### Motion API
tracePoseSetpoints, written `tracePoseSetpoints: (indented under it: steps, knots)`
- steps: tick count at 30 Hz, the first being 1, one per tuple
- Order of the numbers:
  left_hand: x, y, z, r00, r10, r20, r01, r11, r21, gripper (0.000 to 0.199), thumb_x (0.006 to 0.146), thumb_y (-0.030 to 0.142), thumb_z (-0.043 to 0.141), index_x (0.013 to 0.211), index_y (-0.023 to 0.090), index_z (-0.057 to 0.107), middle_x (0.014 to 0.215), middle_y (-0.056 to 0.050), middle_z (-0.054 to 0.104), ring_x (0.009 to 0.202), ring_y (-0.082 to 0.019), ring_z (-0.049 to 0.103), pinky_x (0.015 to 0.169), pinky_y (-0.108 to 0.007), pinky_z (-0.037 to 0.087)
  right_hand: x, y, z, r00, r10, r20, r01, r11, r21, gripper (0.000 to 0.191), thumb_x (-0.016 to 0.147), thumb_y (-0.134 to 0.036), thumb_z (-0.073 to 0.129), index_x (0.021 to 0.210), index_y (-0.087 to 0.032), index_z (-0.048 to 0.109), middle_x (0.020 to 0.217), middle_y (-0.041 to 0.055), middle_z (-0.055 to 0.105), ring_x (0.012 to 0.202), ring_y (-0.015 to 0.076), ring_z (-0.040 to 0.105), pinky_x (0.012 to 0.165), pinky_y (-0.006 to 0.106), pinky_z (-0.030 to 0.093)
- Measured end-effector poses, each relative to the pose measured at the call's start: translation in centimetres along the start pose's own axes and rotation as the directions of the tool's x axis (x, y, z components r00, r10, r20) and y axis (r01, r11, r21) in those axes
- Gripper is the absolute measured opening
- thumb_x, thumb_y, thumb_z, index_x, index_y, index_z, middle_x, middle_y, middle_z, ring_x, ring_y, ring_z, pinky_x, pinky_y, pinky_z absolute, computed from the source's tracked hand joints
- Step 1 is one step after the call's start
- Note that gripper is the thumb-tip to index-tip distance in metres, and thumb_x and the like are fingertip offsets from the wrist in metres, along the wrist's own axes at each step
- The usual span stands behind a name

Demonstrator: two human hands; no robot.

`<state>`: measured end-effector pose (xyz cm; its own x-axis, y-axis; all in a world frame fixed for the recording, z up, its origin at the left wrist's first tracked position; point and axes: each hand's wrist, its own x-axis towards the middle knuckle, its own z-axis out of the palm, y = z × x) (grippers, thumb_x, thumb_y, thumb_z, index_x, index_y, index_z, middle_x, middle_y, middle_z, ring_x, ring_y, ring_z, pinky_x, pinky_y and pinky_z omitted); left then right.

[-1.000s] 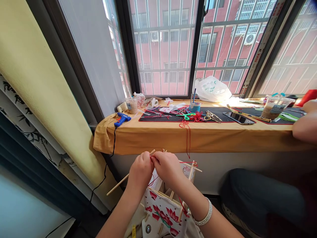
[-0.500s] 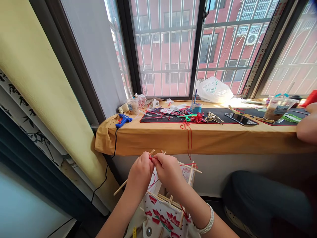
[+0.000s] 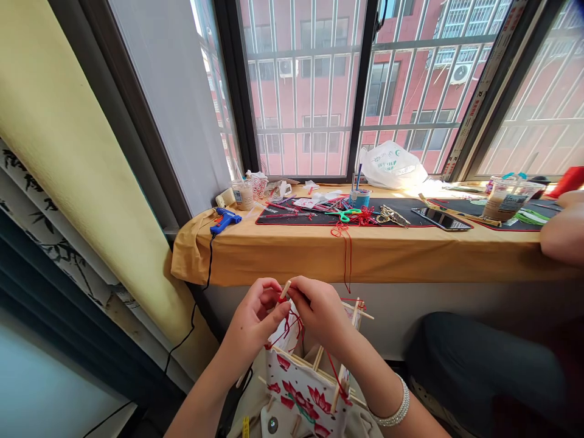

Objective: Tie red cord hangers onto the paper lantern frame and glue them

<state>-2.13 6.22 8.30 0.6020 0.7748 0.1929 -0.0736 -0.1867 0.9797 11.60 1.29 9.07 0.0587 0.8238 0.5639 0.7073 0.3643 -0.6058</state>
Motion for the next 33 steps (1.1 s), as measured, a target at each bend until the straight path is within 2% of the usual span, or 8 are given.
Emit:
tracePoseSetpoints:
  steps: [3, 7, 13, 16, 20, 24, 31, 33]
  knots:
    - [-0.1, 0.2, 0.2, 0.999, 0.008, -0.053, -0.005, 0.999, 0.053, 0.027, 0.078, 0.041, 0.06, 0.087, 0.022, 0.043, 0.069, 0.005, 0.055, 0.058, -0.009, 0.048, 0.05, -0.017, 0.036, -0.1, 0.0, 0.2, 1.0, -0.022, -0.006, 0.022, 0.999, -0.044, 0.018, 0.083, -0.01, 0.045, 0.076, -0.018, 0.06, 0.073, 0.0004, 0.065, 0.064, 0.0117, 0.055, 0.059, 0.02, 0.035]
    - [0.0, 0.7, 0.3, 0.987, 0.072, -0.144, -0.028, 0.956, 0.291, 0.021, 0.084, 0.042, 0.049, 0.083, 0.02, 0.048, 0.064, 0.004, 0.052, 0.061, -0.012, 0.049, 0.055, -0.021, 0.038, -0.2, 0.3, 0.6, 0.997, -0.057, -0.058, 0.052, 0.995, -0.085, 0.017, 0.086, -0.015, 0.046, 0.08, -0.019, 0.061, 0.073, 0.0004, 0.066, 0.064, 0.0121, 0.056, 0.059, 0.021, 0.035]
    - [0.5, 1.3, 0.2, 0.999, 0.052, -0.012, -0.039, 0.858, 0.512, 0.027, 0.086, 0.038, 0.038, 0.068, 0.02, 0.046, 0.062, 0.003, 0.049, 0.061, -0.014, 0.046, 0.057, -0.024, 0.036, -0.4, 1.0, 1.1, 0.974, -0.198, -0.11, 0.163, 0.95, -0.267, 0.019, 0.088, -0.015, 0.045, 0.076, -0.018, 0.059, 0.07, 0.0015, 0.065, 0.061, 0.0133, 0.055, 0.057, 0.023, 0.032]
    - [0.7, 0.9, 0.4, 0.996, 0.083, -0.025, -0.053, 0.809, 0.585, 0.026, 0.086, 0.039, 0.035, 0.069, 0.021, 0.043, 0.062, 0.003, 0.047, 0.059, -0.015, 0.045, 0.056, -0.025, 0.036, -0.5, 1.3, 1.6, 0.957, -0.266, -0.114, 0.209, 0.908, -0.363, 0.022, 0.089, -0.016, 0.041, 0.075, -0.017, 0.058, 0.067, 0.0028, 0.063, 0.059, 0.0141, 0.053, 0.056, 0.025, 0.031]
    - [0.8, 0.3, 0.8, 0.976, 0.172, -0.136, -0.02, 0.69, 0.724, 0.022, 0.085, 0.036, 0.031, 0.069, 0.023, 0.038, 0.065, 0.001, 0.049, 0.064, -0.019, 0.05, 0.06, -0.029, 0.039, -0.8, 1.3, 2.1, 0.985, -0.164, -0.063, 0.121, 0.896, -0.428, 0.019, 0.088, -0.015, 0.044, 0.074, -0.017, 0.057, 0.065, 0.002, 0.062, 0.058, 0.0137, 0.054, 0.053, 0.025, 0.027]
    - [0.8, 0.0, 1.1, 0.971, 0.19, -0.146, -0.001, 0.614, 0.789, 0.018, 0.084, 0.032, 0.03, 0.068, 0.024, 0.036, 0.066, -0.002, 0.05, 0.068, -0.021, 0.052, 0.061, -0.031, 0.041, -0.8, 1.2, 2.1, 0.998, -0.049, 0.024, 0.055, 0.885, -0.463, 0.017, 0.084, -0.013, 0.047, 0.071, -0.018, 0.056, 0.06, -0.0001, 0.061, 0.053, 0.012, 0.053, 0.049, 0.025, 0.021]
    - [1.3, 0.9, 0.3, 0.968, 0.171, -0.186, 0.033, 0.646, 0.763, 0.017, 0.079, 0.025, 0.032, 0.063, 0.024, 0.036, 0.062, 0.0, 0.048, 0.061, -0.019, 0.047, 0.057, -0.029, 0.036, -1.2, 1.1, 2.8, 0.974, -0.224, -0.002, 0.195, 0.851, -0.487, 0.023, 0.081, -0.008, 0.04, 0.066, -0.017, 0.055, 0.053, 0.0016, 0.058, 0.045, 0.0127, 0.048, 0.047, 0.026, 0.019]
    - [1.1, 1.6, -0.1, 0.978, 0.162, -0.135, -0.012, 0.682, 0.731, 0.018, 0.079, 0.023, 0.031, 0.063, 0.023, 0.04, 0.061, 0.001, 0.047, 0.061, -0.017, 0.046, 0.057, -0.028, 0.036, -1.1, 1.0, 2.5, 0.971, -0.231, -0.063, 0.179, 0.876, -0.449, 0.025, 0.085, -0.011, 0.038, 0.069, -0.017, 0.056, 0.054, 0.0018, 0.058, 0.047, 0.0125, 0.05, 0.048, 0.025, 0.022]
